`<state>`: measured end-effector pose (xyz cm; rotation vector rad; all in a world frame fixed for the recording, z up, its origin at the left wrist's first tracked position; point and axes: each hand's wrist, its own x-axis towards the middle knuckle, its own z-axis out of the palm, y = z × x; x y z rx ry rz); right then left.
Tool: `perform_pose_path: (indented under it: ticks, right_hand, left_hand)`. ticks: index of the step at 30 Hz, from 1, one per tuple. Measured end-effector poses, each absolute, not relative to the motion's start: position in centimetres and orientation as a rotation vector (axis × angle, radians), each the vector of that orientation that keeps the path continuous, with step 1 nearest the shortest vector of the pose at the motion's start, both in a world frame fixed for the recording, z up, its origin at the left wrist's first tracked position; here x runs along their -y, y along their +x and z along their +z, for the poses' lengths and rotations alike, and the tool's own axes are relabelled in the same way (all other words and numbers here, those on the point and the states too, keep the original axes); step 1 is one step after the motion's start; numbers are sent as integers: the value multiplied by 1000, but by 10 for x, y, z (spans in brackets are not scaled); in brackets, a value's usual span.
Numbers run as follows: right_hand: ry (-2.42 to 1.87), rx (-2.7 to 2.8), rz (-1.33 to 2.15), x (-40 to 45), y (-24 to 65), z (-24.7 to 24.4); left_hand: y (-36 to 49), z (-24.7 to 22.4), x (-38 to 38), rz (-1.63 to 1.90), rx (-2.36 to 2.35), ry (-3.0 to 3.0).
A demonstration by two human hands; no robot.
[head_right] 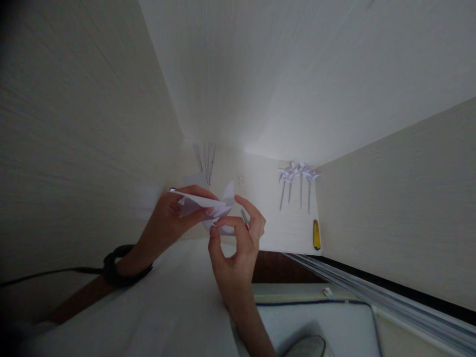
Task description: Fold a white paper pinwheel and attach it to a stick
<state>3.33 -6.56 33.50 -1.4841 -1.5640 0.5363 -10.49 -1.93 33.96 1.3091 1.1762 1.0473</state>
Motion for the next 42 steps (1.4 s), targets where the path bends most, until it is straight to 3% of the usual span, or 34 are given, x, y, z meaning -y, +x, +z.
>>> perform_pose_path:
  ticks: [42]
  right_hand:
    - [-1430, 1334, 746, 57, 36, 332]
  left_hand:
    - [-102, 341, 22, 1016, -1130, 1524]
